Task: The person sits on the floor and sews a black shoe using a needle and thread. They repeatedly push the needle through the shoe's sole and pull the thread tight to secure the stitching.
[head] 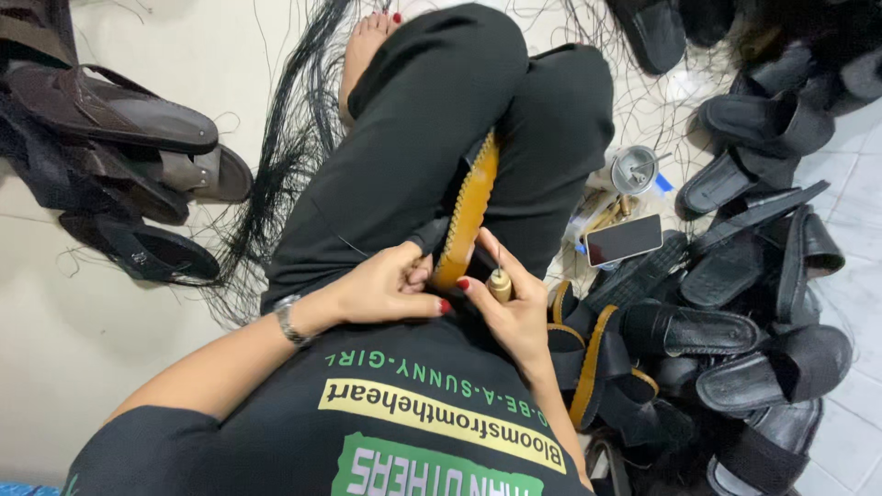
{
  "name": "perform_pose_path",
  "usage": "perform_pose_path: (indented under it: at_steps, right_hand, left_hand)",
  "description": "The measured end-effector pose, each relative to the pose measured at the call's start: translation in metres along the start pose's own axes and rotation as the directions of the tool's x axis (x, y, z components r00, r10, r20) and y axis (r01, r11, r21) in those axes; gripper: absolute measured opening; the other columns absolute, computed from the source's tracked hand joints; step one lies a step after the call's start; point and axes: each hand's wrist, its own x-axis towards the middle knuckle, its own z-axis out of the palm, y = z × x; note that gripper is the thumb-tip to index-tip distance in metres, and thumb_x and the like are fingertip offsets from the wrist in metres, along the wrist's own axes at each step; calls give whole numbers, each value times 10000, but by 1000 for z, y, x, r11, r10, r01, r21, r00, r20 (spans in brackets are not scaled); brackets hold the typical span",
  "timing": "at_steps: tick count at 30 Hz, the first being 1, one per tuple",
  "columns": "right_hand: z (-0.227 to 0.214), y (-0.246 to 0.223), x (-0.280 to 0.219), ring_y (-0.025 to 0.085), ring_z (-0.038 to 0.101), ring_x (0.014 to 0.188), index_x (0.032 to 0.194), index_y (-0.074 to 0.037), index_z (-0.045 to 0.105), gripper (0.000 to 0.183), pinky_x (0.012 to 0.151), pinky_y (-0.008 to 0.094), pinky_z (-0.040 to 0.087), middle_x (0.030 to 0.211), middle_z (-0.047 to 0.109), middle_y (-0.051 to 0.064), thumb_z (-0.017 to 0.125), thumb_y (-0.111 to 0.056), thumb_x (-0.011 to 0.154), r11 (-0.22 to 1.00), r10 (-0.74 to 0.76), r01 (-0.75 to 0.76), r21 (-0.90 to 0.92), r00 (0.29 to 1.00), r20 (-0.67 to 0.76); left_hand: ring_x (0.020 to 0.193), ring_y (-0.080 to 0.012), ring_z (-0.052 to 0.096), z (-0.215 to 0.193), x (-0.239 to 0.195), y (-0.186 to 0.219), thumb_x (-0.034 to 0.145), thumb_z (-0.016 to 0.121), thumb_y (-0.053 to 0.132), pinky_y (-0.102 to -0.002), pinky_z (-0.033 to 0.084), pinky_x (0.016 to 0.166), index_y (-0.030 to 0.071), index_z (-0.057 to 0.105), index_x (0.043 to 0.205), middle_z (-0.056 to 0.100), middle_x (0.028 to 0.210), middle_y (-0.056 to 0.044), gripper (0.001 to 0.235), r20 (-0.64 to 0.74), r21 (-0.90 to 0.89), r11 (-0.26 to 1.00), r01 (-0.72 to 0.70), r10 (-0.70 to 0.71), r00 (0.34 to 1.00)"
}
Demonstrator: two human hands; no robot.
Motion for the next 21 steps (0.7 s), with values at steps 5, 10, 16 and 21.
perform_pose_path:
  at_steps: [5, 10, 16, 21]
  right_hand:
    - [1, -7, -2, 161, 673, 1055, 1341, -44, 650, 618, 901, 309, 545, 1260, 718, 160, 871, -51, 764, 992, 115, -114, 48, 993, -21]
    - [3, -2, -4, 145, 621, 960, 1345, -40, 638, 611, 845, 307, 526, 1289, 701, 157, 862, -43, 777, 994, 99, -98, 50, 995, -27]
    - [5, 5, -7, 285, 618, 1214, 1345, -20, 625, 593, 1017, 408, 502, 1322, 671, 193, 848, -46, 796, 999, 36, -35, 27, 999, -33]
    - [19, 4, -9, 362, 624, 1212, 1332, -34, 633, 616, 997, 447, 520, 1322, 659, 217, 880, -48, 769, 989, -103, 99, -108, 994, -32]
  left_hand:
    - [733, -49, 572, -5, 8, -15, 871, 752, 115, -191, 455, 662, 34, 627, 836, 540, 729, 48, 153, 33, -412, 911, 10, 4, 999]
    - [665, -25, 558, -4, 9, -17, 877, 779, 99, -173, 458, 626, 17, 663, 813, 535, 670, 40, 156, 6, -468, 884, 19, -18, 1000]
    - [613, -16, 589, -1, 14, -21, 850, 826, 103, -157, 480, 587, 25, 657, 751, 556, 614, 30, 211, -52, -484, 875, 3, -33, 998]
    - [556, -26, 574, 8, 11, 14, 831, 849, 98, -177, 467, 509, 21, 627, 685, 596, 556, -16, 276, -216, -487, 872, -45, -71, 974]
